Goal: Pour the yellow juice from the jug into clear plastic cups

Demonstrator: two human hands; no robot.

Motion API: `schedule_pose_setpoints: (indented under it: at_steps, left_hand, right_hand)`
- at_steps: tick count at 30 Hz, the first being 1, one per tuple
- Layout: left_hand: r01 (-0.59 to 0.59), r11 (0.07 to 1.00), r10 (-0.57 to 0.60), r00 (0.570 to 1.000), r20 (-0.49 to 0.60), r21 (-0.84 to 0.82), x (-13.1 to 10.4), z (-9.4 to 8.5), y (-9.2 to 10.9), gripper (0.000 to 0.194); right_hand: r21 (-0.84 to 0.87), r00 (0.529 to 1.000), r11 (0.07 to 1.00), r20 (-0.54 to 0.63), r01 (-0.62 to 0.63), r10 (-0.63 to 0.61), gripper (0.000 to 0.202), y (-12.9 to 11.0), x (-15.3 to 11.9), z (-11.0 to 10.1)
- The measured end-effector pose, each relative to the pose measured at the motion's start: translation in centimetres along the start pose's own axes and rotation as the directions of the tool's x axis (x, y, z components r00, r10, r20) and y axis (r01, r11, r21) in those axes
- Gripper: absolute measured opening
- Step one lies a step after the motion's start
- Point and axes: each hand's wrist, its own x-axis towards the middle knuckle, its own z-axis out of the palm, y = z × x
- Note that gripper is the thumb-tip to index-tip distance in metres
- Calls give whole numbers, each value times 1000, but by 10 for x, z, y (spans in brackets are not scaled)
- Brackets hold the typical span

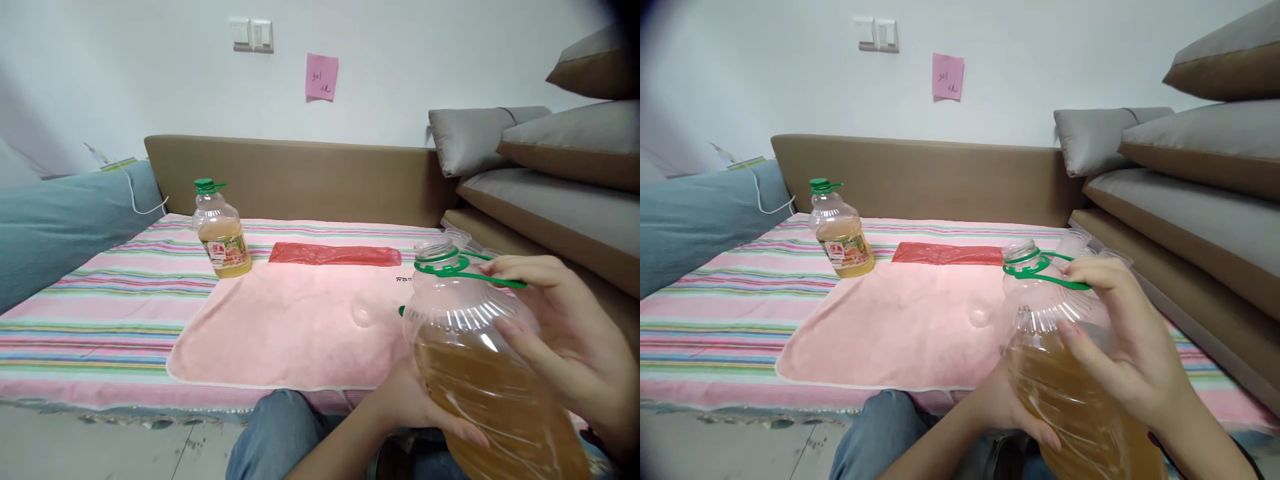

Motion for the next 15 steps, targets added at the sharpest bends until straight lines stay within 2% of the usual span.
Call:
schedule_pose_setpoints:
  at_steps: [3, 8, 15]
  left_hand:
    - [-48, 999, 47, 995, 90, 8, -3, 4, -2, 82]
    - [-85, 996, 86, 995, 60, -10, -11, 8, -21, 81]
    - [-43, 981, 48, 999, 25, -189, -21, 14, -51, 74]
  right_hand:
    - [-49, 998, 999, 57, -12, 15, 30, 0, -3, 5]
    - [-38, 993, 996, 76, -85, 87, 25, 5, -12, 9]
    - [-102, 970, 987, 195, -125, 143, 24, 14, -16, 15]
